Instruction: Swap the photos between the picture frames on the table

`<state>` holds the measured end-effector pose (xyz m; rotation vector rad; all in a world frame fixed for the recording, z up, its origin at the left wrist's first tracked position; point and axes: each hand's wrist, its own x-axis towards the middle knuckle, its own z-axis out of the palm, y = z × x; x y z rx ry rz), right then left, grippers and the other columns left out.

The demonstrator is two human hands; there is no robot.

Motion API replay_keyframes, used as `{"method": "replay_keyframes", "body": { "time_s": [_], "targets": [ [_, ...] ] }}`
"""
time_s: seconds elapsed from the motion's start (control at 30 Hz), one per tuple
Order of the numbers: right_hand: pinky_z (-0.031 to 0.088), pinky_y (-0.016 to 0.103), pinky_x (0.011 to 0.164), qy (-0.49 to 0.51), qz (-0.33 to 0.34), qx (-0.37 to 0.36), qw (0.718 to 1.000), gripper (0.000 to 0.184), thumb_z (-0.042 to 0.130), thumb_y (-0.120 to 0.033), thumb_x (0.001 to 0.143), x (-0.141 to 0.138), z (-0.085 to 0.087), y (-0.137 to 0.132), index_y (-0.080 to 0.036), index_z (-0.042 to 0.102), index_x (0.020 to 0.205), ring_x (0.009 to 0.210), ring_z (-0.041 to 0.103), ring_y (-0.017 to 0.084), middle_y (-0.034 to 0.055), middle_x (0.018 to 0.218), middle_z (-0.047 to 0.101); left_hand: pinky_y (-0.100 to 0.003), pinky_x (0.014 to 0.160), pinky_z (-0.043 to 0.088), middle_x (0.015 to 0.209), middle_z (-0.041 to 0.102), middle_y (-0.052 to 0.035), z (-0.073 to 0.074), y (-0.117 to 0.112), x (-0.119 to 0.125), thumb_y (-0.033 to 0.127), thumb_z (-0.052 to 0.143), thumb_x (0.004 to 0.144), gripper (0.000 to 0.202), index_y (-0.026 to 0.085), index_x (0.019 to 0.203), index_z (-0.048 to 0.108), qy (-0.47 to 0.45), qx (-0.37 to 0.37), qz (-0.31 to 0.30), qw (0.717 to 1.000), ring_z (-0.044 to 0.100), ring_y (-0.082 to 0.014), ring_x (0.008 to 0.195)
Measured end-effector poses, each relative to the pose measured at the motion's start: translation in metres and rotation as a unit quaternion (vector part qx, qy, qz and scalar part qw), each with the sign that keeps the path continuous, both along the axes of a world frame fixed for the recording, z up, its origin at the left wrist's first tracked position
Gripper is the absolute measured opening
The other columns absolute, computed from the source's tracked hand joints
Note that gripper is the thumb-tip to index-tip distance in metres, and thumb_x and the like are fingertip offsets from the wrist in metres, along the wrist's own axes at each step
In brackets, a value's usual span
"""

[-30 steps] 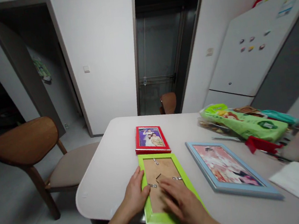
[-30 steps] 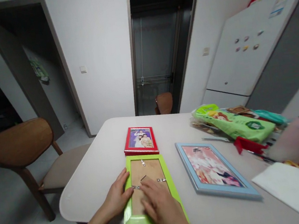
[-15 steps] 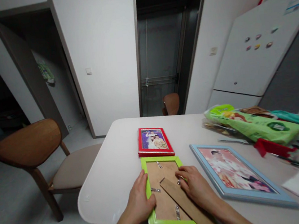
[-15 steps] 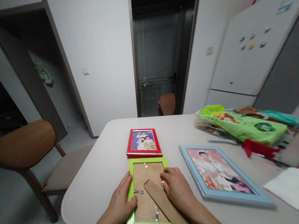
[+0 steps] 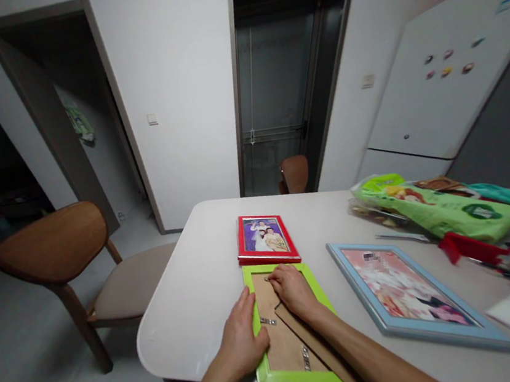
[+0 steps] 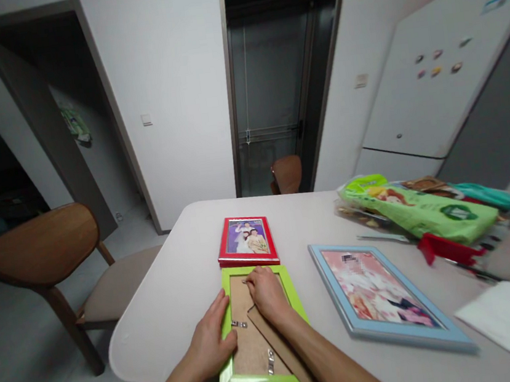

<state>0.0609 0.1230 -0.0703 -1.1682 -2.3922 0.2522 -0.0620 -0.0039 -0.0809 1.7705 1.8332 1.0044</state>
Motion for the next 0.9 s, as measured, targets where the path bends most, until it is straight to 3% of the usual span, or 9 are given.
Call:
{"method": "replay_keyframes", "body": {
  "time_s": [0.1, 0.2, 0.27, 0.37, 0.57, 0.7, 0.9],
  "targets": [
    [0.036, 0.027, 0.075, 0.004, 0.014, -0.004, 1.0, 0.024, 0.042, -0.017, 0.076, 0.003, 0.006, -0.009, -0.014, 0.065, 0.082, 0.079, 0.051, 0.017, 0.0082, 0.079, 0.06, -0.033, 0.101, 0.02, 0.134, 0.025, -0.0088, 0.001, -0.001, 0.0, 0.016, 0.045, 0.06, 0.064, 0.009, 0.123, 0.034, 0.004, -0.004, -0.002, 1.0, 0.026, -0.0207, 0.121],
    [0.035, 0.028, 0.08, 0.013, 0.04, -0.003, 0.999, 0.025, 0.046, -0.022, 0.074, 0.01, 0.013, -0.03, -0.015, 0.061, 0.093, 0.088, 0.05, 0.018, 0.0081, 0.092, 0.058, -0.031, 0.102, 0.019, 0.134, 0.024, -0.0099, 0.001, -0.001, -0.001, 0.016, 0.045, 0.06, 0.065, 0.007, 0.123, 0.033, 0.015, -0.005, -0.008, 1.0, 0.024, -0.0206, 0.122],
    [0.035, 0.027, 0.081, 0.018, 0.081, -0.02, 0.996, 0.022, 0.052, -0.026, 0.071, 0.015, 0.016, -0.047, -0.018, 0.062, 0.089, 0.091, 0.049, 0.017, 0.0062, 0.097, 0.056, -0.031, 0.101, 0.018, 0.134, 0.024, -0.0091, 0.0, -0.001, 0.0, 0.016, 0.046, 0.06, 0.065, 0.009, 0.123, 0.033, 0.011, -0.008, -0.005, 1.0, 0.024, -0.0205, 0.122],
    [0.038, 0.029, 0.076, 0.026, 0.121, -0.053, 0.991, 0.013, 0.053, -0.026, 0.07, 0.015, 0.017, -0.065, -0.02, 0.064, 0.075, 0.085, 0.05, 0.018, 0.0047, 0.087, 0.057, -0.031, 0.101, 0.018, 0.134, 0.024, -0.0081, 0.0, -0.002, 0.001, 0.017, 0.046, 0.062, 0.062, 0.01, 0.123, 0.034, 0.007, -0.01, 0.001, 1.0, 0.024, -0.0202, 0.122],
    [0.04, 0.031, 0.074, 0.041, 0.091, -0.05, 0.994, 0.012, 0.05, -0.018, 0.071, 0.006, 0.018, -0.063, -0.017, 0.061, 0.067, 0.08, 0.051, 0.018, 0.0051, 0.076, 0.058, -0.03, 0.101, 0.017, 0.135, 0.023, -0.009, 0.001, -0.003, 0.003, 0.016, 0.044, 0.063, 0.062, 0.008, 0.123, 0.034, 0.033, -0.011, 0.0, 0.999, 0.024, -0.02, 0.122],
    [0.04, 0.031, 0.082, 0.059, 0.15, -0.086, 0.983, 0.017, 0.048, -0.016, 0.071, 0.031, 0.027, -0.062, -0.019, 0.062, 0.081, 0.092, 0.051, 0.017, 0.0069, 0.094, 0.057, -0.031, 0.101, 0.018, 0.135, 0.023, -0.0076, 0.0, -0.004, 0.003, 0.017, 0.046, 0.062, 0.063, 0.01, 0.123, 0.033, 0.014, -0.01, 0.006, 1.0, 0.024, -0.0203, 0.121],
    [0.032, 0.039, 0.092, -0.03, 0.234, -0.137, 0.962, 0.016, 0.055, -0.019, 0.066, 0.076, 0.036, -0.076, -0.026, 0.066, 0.076, 0.112, 0.039, 0.021, 0.0042, 0.118, 0.046, -0.03, 0.101, 0.017, 0.135, 0.024, -0.008, 0.0, -0.003, 0.005, 0.017, 0.045, 0.062, 0.063, 0.009, 0.123, 0.033, 0.02, -0.004, 0.01, 1.0, 0.024, -0.0202, 0.121]
  ]
}}
